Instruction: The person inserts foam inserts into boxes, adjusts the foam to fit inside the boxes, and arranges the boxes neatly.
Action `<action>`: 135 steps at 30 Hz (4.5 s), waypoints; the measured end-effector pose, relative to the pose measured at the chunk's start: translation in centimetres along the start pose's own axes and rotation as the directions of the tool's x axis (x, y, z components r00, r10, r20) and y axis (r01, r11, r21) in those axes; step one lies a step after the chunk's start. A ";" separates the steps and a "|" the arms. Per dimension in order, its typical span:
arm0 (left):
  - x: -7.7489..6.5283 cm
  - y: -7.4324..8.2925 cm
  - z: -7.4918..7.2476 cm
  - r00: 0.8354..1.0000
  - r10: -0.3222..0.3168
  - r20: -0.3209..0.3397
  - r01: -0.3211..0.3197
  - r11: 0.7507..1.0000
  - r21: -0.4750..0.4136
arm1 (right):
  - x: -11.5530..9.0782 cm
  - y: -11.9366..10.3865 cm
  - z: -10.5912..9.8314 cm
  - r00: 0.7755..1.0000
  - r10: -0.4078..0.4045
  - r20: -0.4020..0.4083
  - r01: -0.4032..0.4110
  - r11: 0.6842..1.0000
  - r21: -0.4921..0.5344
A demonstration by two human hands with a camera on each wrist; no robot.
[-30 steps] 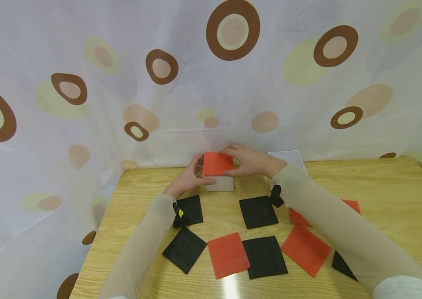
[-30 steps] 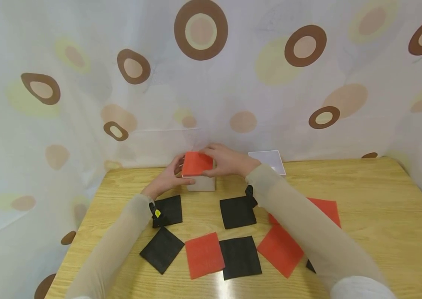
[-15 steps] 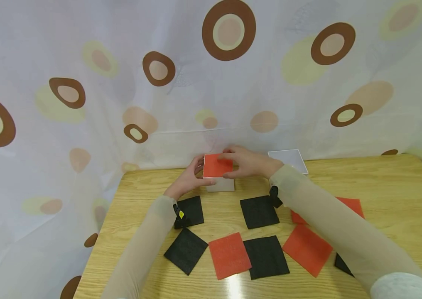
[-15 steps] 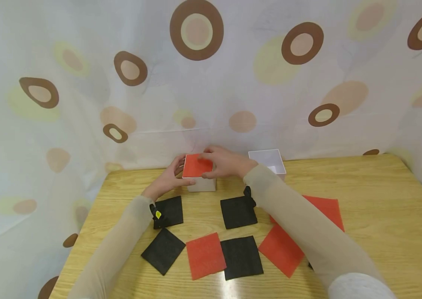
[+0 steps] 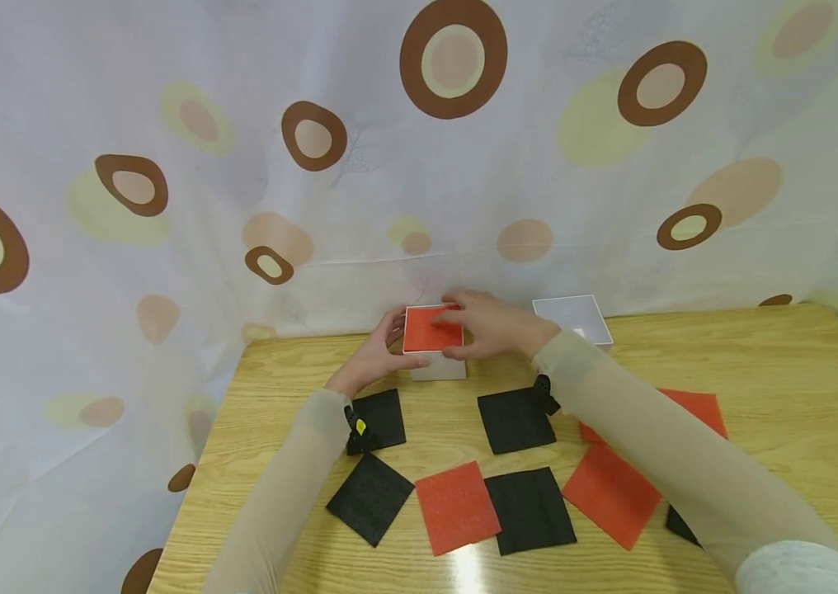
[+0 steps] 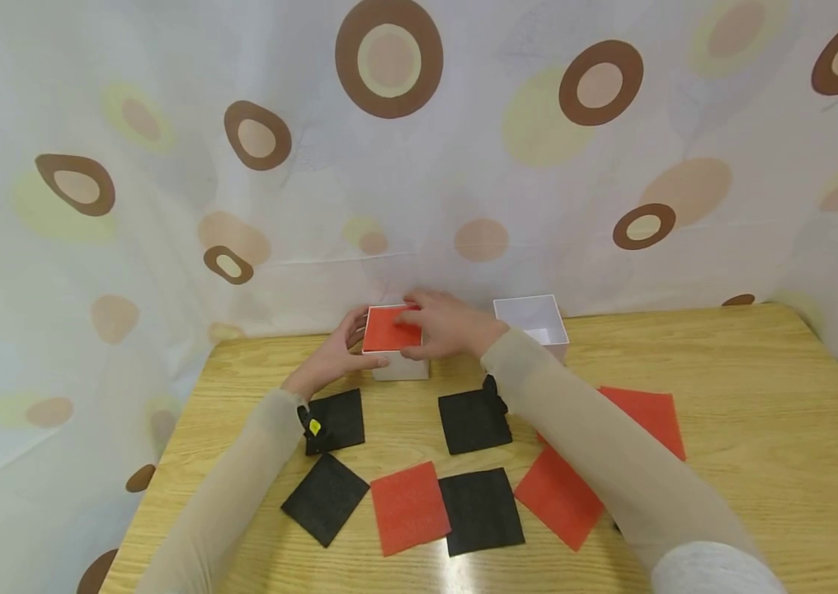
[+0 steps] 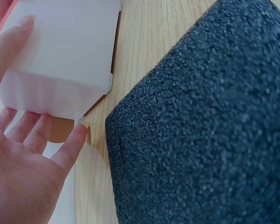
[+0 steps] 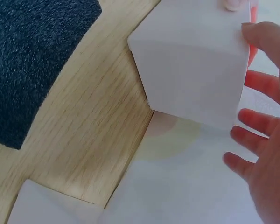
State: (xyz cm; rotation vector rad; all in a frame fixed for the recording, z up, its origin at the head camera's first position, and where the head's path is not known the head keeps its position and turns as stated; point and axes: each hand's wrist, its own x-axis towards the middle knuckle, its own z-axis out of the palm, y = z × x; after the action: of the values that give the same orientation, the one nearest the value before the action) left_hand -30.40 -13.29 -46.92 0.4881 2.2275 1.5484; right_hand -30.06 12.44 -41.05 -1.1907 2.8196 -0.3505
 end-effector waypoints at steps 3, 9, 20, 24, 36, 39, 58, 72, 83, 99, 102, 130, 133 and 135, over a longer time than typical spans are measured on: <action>0.1 -0.1 0.0 1.000 0.010 0.003 -0.010 1.000 -0.002 | 0.0 -0.3 0.1 0.997 -0.063 -0.046 0.061 0.997 -0.038; 0.0 0.2 -0.1 1.000 0.024 0.006 -0.024 1.000 -0.012 | 0.0 -1.4 0.4 0.972 -0.212 -0.105 0.208 0.977 -0.049; -0.2 0.5 0.1 1.000 0.026 0.005 -0.026 1.000 -0.005 | -0.5 -1.9 1.2 0.990 -0.140 -0.015 0.138 0.984 -0.117; -0.1 0.0 0.0 1.000 0.019 0.008 -0.019 1.000 0.000 | -0.6 -2.0 1.8 0.993 -0.115 0.001 0.114 0.988 -0.105; 0.3 -0.5 -0.2 1.000 0.024 0.012 -0.023 1.000 -0.015 | -0.6 -2.2 1.6 0.997 -0.078 -0.011 0.075 0.980 -0.184; 0.3 -0.5 -0.2 1.000 0.020 0.014 -0.020 1.000 -0.013 | -0.7 -2.1 1.6 0.997 -0.074 -0.022 0.068 0.978 -0.198; 0.3 -0.6 -0.3 0.999 0.037 0.019 -0.036 0.999 -0.017 | -0.9 -1.5 1.9 0.989 -0.120 -0.086 0.103 0.978 -0.184; 0.0 -0.1 -0.2 1.000 0.018 0.018 -0.017 1.000 -0.020 | -0.4 -1.8 2.5 0.995 -0.099 -0.008 0.096 0.978 -0.185; -0.1 0.1 -0.1 1.000 0.010 0.028 -0.009 0.999 -0.033 | 0.1 -2.1 2.7 0.998 -0.052 0.031 0.057 0.983 -0.174; -0.1 0.2 0.0 0.999 0.015 0.028 -0.014 0.999 -0.032 | 0.3 -2.1 2.8 0.999 -0.021 0.038 0.026 0.990 -0.138; -0.1 0.3 0.1 1.000 0.013 0.027 -0.012 0.999 -0.032 | 0.1 -1.9 2.6 0.999 -0.046 0.017 0.048 0.991 -0.128; 0.1 -0.3 0.1 1.000 0.015 0.027 -0.013 0.996 -0.085 | -6.5 -2.6 0.7 0.944 -0.219 -0.244 0.222 0.975 -0.019; 0.1 -0.2 0.2 1.000 0.010 0.023 -0.008 0.997 -0.083 | -7.5 -2.8 1.2 0.944 -0.239 -0.229 0.242 0.970 -0.016; 0.0 -0.2 0.2 1.000 0.006 0.018 -0.005 0.997 -0.077 | -8.2 -3.0 1.6 0.946 -0.240 -0.216 0.244 0.970 -0.011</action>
State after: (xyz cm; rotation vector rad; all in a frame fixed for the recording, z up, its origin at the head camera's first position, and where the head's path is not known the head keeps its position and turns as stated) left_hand -30.37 -13.22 -47.17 0.4842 2.1462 1.6192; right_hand -21.99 15.92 -42.15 -1.5922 2.8402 -0.5473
